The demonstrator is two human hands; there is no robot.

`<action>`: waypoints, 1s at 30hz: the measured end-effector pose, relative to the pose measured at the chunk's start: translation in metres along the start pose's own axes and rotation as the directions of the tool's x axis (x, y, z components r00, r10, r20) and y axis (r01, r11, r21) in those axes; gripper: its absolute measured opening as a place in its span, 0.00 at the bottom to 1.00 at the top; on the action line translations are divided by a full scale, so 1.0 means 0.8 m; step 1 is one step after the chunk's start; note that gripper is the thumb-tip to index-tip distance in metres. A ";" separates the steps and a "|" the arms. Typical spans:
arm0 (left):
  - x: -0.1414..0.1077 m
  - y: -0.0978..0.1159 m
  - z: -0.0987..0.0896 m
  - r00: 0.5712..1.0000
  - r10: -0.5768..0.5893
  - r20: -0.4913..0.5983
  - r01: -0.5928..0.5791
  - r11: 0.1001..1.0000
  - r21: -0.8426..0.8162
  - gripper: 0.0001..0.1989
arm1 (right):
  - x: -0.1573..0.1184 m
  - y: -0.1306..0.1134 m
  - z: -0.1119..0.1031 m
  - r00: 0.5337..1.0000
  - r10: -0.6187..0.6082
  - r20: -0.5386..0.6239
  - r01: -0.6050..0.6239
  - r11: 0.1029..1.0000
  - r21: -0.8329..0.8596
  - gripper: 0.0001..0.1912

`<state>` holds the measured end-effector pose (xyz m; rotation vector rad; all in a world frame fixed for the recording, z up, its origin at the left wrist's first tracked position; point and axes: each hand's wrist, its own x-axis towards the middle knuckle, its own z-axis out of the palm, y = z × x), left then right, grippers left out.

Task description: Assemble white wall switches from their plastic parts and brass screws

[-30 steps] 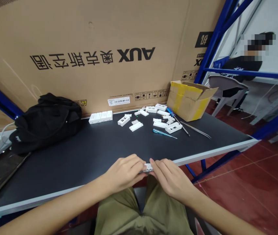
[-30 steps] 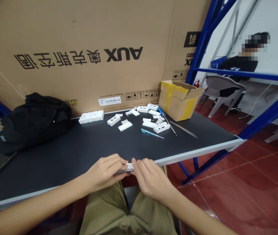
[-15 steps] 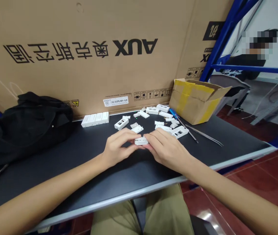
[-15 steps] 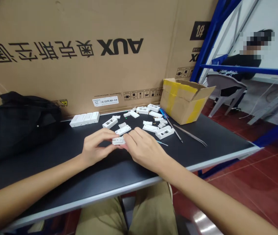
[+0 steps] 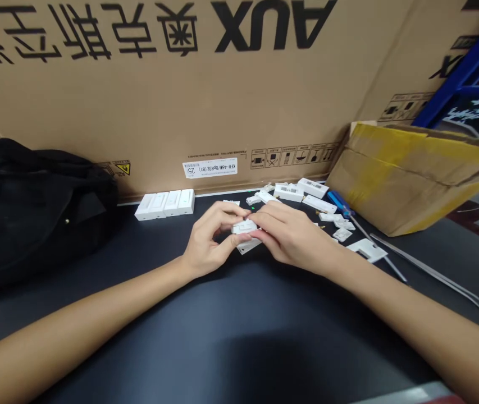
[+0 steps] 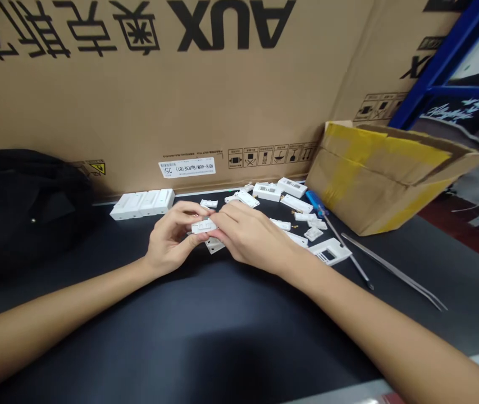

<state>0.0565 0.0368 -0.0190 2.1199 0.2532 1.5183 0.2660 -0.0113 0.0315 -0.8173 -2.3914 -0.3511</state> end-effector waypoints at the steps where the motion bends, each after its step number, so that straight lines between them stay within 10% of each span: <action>1: -0.002 0.001 0.001 0.999 -0.035 0.023 0.036 0.999 -0.034 0.10 | -0.002 -0.001 0.002 1.000 0.008 0.002 -0.008 1.000 0.010 0.11; 8: -0.005 0.011 0.006 0.992 -0.116 0.048 0.118 0.993 -0.026 0.10 | -0.015 -0.012 -0.002 0.997 0.064 0.036 -0.059 0.990 -0.128 0.13; 13: -0.003 0.015 0.006 0.991 -0.111 0.079 0.110 0.994 0.025 0.08 | -0.015 -0.022 -0.007 0.978 0.185 -0.098 -0.179 0.982 0.064 0.05; 30: 0.001 0.019 -0.003 0.956 0.046 0.289 -0.109 0.973 0.205 0.10 | -0.021 -0.048 -0.004 0.984 0.162 -0.070 -0.147 0.972 0.182 0.11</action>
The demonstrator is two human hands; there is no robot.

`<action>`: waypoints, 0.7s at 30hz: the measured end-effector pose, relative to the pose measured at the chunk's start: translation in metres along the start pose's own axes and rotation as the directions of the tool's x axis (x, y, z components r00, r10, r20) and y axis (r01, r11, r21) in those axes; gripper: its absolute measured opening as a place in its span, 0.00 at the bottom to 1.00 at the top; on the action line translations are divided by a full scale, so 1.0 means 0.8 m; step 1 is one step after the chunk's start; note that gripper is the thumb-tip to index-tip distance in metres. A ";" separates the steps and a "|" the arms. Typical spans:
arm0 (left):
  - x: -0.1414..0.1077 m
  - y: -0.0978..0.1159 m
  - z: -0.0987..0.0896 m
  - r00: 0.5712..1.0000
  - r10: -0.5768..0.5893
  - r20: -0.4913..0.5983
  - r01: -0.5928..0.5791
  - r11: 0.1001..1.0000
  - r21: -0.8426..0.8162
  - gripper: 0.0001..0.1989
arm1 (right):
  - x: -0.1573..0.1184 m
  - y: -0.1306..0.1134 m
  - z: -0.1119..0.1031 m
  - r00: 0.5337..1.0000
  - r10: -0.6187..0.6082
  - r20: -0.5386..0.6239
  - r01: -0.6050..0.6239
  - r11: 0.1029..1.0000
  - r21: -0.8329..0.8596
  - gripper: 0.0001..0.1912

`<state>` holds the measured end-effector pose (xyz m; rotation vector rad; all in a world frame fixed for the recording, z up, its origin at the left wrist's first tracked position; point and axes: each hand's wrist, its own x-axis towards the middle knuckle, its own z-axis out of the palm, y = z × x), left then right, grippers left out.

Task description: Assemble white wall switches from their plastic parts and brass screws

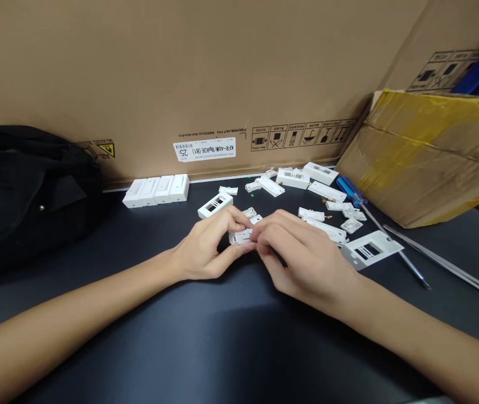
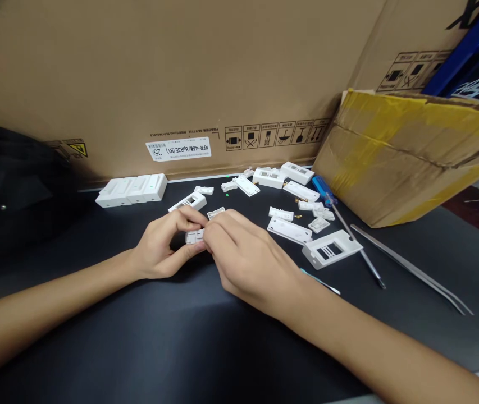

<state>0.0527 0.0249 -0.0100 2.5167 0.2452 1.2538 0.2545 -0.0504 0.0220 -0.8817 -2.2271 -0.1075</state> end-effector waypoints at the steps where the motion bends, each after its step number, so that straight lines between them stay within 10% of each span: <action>1: 0.000 0.000 0.000 1.000 0.003 0.001 -0.003 1.000 -0.004 0.10 | -0.001 -0.002 0.000 1.000 0.006 -0.006 -0.006 1.000 -0.001 0.11; 21: 0.005 -0.009 0.003 0.999 -0.011 -0.048 0.005 0.991 -0.134 0.11 | -0.001 0.006 0.007 0.995 -0.063 -0.080 0.066 0.997 0.035 0.12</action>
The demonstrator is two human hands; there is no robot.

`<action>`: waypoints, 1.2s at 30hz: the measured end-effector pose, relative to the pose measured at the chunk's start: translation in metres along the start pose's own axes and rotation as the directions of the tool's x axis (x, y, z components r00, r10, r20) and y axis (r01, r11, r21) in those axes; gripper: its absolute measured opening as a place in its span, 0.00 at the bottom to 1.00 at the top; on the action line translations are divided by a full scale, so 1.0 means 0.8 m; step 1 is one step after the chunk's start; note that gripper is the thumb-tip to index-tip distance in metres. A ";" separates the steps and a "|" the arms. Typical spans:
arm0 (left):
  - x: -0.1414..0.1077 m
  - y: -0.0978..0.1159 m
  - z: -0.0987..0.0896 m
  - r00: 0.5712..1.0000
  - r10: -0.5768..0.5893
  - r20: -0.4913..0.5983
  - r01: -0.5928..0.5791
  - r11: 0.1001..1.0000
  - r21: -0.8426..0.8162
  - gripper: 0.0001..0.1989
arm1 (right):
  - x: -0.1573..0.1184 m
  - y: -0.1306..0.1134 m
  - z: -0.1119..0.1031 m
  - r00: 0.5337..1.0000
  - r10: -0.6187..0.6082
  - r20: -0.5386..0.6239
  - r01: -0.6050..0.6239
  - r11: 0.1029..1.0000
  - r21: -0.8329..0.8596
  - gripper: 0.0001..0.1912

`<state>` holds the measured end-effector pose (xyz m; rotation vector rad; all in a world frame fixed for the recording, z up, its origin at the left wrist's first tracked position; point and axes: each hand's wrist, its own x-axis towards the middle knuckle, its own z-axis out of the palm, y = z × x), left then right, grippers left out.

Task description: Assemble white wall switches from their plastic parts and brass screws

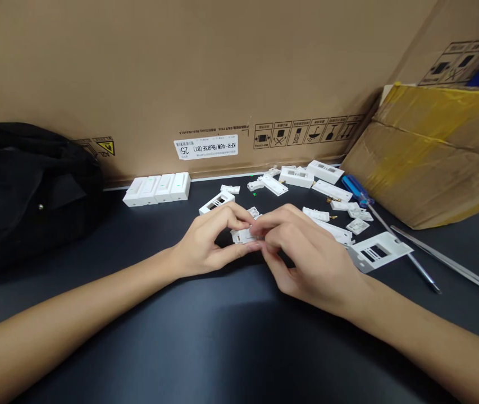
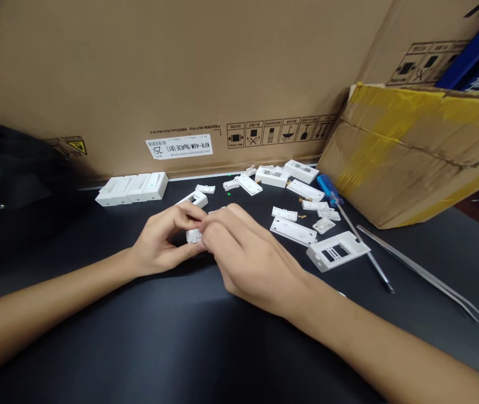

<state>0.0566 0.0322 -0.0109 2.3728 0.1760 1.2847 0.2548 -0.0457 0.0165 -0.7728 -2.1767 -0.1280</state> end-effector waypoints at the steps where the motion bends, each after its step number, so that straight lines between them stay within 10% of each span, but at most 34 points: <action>1: 0.000 0.000 0.000 1.000 -0.001 0.000 0.001 1.000 -0.004 0.11 | 0.000 0.000 0.000 1.000 -0.011 0.009 0.011 1.000 0.006 0.12; 9: 0.001 0.001 -0.002 1.000 0.006 0.003 -0.006 1.000 -0.022 0.10 | 0.001 0.004 -0.002 0.999 -0.027 0.033 0.026 0.999 0.024 0.13; 18: 0.003 -0.004 -0.005 0.998 -0.031 -0.050 0.032 0.999 0.030 0.14 | 0.008 0.017 -0.016 0.960 0.249 0.126 -0.268 0.948 0.172 0.07; 23: -0.002 -0.004 -0.014 0.996 -0.046 0.074 0.044 0.999 0.029 0.21 | 0.006 0.033 -0.031 0.874 0.291 0.389 -0.398 0.887 0.232 0.09; 30: -0.008 0.003 -0.024 0.941 -0.193 0.277 0.050 0.890 0.452 0.09 | 0.000 0.053 -0.047 0.695 0.218 0.685 -0.401 0.908 0.118 0.08; 36: -0.007 0.003 -0.019 0.889 -0.271 0.368 0.084 0.888 0.452 0.07 | 0.003 0.044 -0.049 0.673 0.182 0.717 -0.401 0.904 0.146 0.08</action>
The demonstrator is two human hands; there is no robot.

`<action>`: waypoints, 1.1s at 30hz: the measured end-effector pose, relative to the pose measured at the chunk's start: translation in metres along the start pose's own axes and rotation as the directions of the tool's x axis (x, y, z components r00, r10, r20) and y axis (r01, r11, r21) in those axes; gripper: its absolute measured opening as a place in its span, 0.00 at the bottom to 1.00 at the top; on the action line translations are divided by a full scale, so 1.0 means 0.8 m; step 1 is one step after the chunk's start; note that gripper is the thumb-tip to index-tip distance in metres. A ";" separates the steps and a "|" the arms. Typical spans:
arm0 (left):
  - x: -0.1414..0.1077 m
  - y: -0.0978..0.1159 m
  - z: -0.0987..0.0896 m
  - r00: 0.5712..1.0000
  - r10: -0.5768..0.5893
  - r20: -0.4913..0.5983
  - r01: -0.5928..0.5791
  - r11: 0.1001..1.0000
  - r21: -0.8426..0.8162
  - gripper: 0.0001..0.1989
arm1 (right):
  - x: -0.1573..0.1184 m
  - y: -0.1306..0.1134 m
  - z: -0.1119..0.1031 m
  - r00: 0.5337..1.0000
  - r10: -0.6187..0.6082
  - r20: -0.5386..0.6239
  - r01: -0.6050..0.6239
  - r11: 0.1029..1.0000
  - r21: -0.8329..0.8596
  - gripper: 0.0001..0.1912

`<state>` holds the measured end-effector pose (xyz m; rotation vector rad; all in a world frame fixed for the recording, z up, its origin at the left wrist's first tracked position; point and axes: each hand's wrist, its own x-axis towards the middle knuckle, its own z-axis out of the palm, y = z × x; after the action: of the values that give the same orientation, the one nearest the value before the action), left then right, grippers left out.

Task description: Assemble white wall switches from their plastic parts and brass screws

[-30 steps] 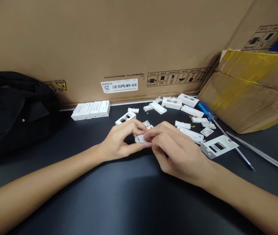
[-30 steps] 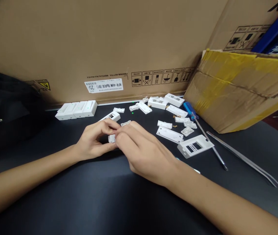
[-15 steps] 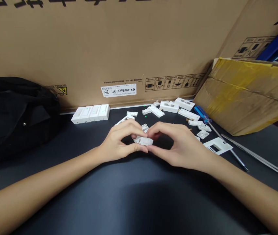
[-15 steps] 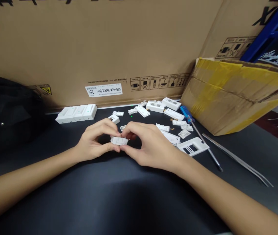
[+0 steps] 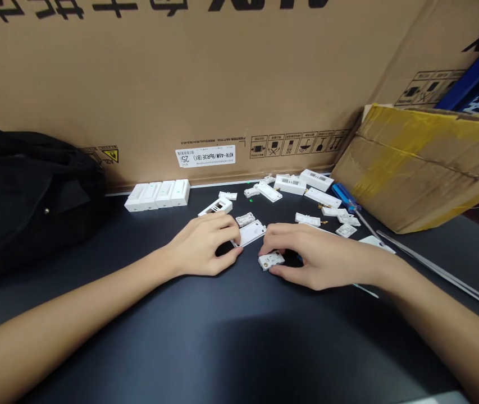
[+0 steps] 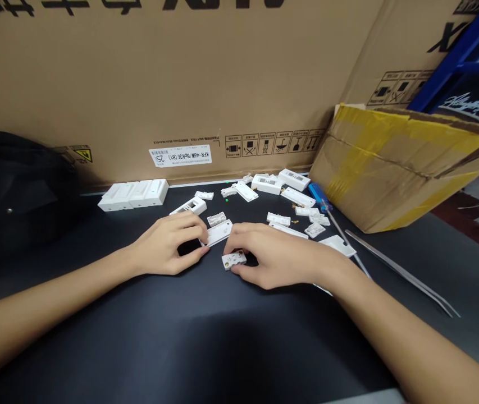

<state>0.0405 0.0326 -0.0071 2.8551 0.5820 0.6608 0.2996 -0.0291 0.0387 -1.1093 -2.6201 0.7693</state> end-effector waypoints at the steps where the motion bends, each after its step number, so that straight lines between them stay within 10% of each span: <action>1: 0.000 -0.001 0.000 1.000 0.019 0.004 -0.019 0.999 -0.036 0.07 | 0.000 0.000 -0.001 1.000 -0.004 -0.002 0.004 1.000 0.004 0.08; 8: -0.001 -0.006 -0.001 0.980 0.196 0.020 -0.186 0.953 -0.239 0.05 | 0.001 0.004 -0.009 0.966 -0.064 -0.249 0.056 0.998 -0.041 0.09; 21: -0.005 -0.005 -0.004 0.988 0.154 0.019 -0.139 0.933 -0.333 0.05 | 0.005 0.003 -0.003 0.914 -0.014 -0.406 -0.037 0.992 -0.117 0.13; 26: -0.004 -0.004 -0.007 0.988 0.151 0.027 -0.142 0.970 -0.199 0.18 | 0.005 0.004 -0.003 0.887 0.002 -0.461 -0.069 0.990 -0.127 0.12; 33: -0.002 -0.002 -0.007 0.984 0.178 0.012 -0.174 0.973 -0.153 0.06 | 0.009 -0.001 -0.001 0.875 0.048 -0.482 -0.109 0.989 -0.100 0.09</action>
<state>0.0365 0.0339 -0.0031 2.7882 0.2635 0.6633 0.2944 -0.0236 0.0397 -1.2561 -2.2325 0.2891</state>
